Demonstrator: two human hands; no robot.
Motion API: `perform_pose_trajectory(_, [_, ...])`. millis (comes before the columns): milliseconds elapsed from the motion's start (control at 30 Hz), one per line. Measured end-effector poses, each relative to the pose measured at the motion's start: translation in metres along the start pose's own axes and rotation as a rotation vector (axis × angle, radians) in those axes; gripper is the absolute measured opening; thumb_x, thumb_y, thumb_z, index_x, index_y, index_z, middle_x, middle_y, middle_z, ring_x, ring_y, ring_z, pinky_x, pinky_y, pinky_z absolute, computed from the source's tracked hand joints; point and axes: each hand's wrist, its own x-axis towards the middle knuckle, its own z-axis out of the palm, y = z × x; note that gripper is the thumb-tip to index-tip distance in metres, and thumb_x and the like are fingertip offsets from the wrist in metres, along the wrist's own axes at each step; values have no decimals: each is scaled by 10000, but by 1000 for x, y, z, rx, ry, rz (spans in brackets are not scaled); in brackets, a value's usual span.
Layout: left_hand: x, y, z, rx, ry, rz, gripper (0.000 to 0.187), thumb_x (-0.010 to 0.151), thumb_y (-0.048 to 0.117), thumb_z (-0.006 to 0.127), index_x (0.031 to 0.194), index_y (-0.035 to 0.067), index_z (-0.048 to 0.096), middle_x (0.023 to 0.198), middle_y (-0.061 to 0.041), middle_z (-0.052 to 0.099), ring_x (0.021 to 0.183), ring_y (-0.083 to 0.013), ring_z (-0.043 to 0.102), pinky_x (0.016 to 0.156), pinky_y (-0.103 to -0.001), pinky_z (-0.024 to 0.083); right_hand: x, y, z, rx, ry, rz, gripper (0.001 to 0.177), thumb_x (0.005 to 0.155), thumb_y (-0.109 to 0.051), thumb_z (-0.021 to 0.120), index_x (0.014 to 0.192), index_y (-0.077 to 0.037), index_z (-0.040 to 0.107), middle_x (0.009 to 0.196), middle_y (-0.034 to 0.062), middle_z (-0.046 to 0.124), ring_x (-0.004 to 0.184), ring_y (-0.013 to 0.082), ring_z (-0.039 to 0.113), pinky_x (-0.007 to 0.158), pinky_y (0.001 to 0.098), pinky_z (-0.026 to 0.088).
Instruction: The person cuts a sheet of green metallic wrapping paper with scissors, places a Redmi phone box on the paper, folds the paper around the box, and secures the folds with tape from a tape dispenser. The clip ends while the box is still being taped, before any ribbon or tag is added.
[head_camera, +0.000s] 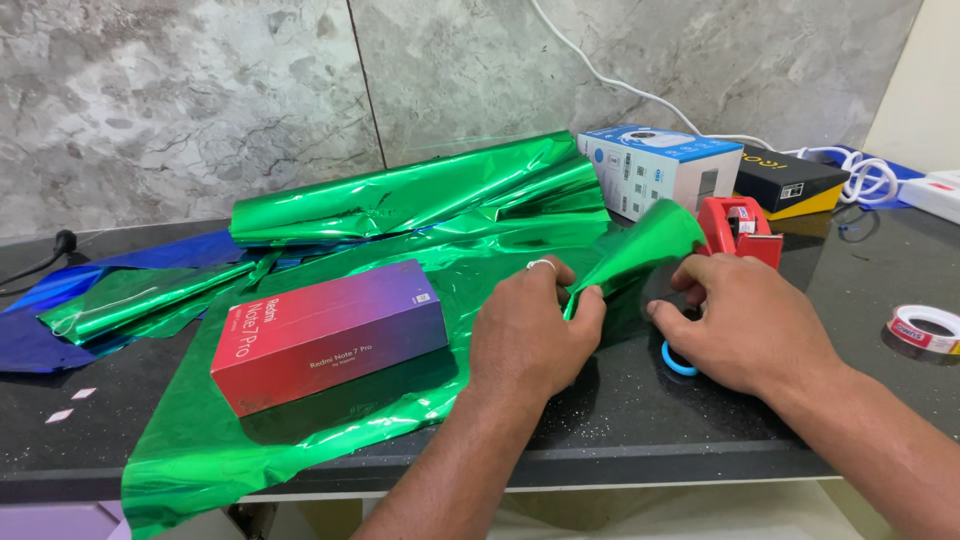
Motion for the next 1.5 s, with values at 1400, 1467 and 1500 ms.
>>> perform_pose_trajectory(1400, [-17, 41, 5, -313, -317, -104, 762, 823, 622, 633, 1220, -24, 709, 1105, -234, 753, 1055, -309, 736, 916, -408, 552, 16, -28, -87, 77, -149, 328, 306, 833, -299, 820, 891, -3, 865, 745, 165, 740, 635, 256, 729, 647, 388, 559])
perform_pose_trajectory(1467, [-14, 44, 7, -456, -349, -145, 892, 774, 646, 668, 1321, -56, 615, 1145, -227, 739, 1052, -289, 748, 891, -386, 570, 22, -38, -83, 159, -116, 308, 275, 834, -279, 813, 940, -28, 848, 752, 182, 742, 623, 268, 733, 608, 408, 573])
perform_pose_trajectory(1500, [-13, 45, 7, -542, -373, -174, 980, 739, 651, 698, 1374, -80, 545, 1158, -227, 727, 1044, -279, 763, 878, -374, 587, 25, -42, -82, 159, -101, 288, 281, 824, -285, 806, 948, -35, 842, 754, 190, 751, 633, 275, 732, 614, 423, 577])
